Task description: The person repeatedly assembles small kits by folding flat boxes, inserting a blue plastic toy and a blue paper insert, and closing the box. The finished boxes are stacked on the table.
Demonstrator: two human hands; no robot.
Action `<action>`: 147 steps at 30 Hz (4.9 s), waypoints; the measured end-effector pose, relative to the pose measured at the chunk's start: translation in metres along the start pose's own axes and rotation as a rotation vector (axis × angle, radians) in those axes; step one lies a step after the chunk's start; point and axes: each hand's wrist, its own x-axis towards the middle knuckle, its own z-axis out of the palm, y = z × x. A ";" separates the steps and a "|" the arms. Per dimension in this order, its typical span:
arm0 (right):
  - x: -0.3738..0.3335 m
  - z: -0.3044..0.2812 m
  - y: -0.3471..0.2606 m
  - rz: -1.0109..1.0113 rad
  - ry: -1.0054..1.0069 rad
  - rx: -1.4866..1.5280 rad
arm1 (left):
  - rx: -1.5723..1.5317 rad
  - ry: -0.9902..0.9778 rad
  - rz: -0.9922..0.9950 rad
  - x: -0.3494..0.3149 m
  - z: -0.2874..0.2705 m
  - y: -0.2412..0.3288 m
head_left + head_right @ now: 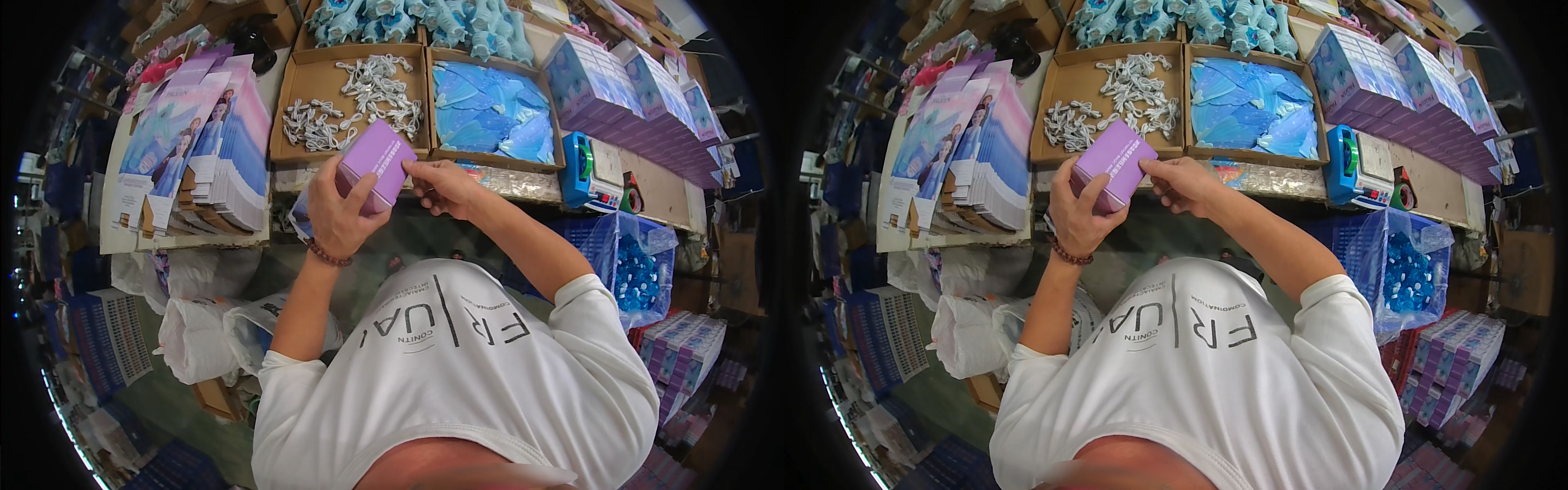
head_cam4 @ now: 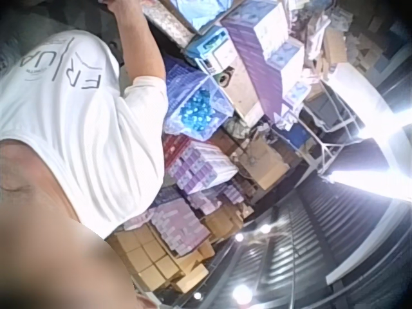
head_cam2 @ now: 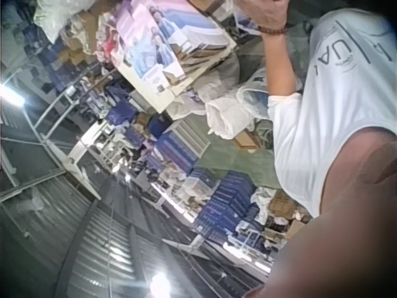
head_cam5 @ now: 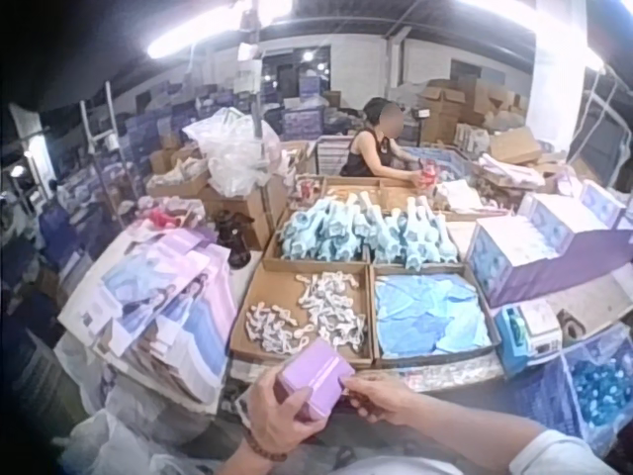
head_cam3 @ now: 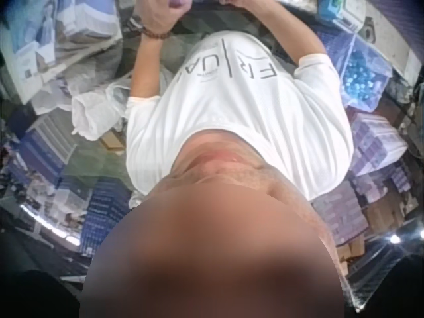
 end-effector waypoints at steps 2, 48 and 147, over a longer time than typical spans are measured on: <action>-0.004 -0.002 -0.004 -0.080 0.108 -0.241 | 0.012 -0.012 -0.040 -0.002 0.001 0.002; 0.022 -0.101 -0.127 -0.890 -0.030 -1.368 | 0.129 0.020 -0.234 0.090 0.033 -0.048; -0.074 -0.656 0.499 0.061 1.439 0.358 | -0.433 -0.670 0.015 0.131 0.217 0.205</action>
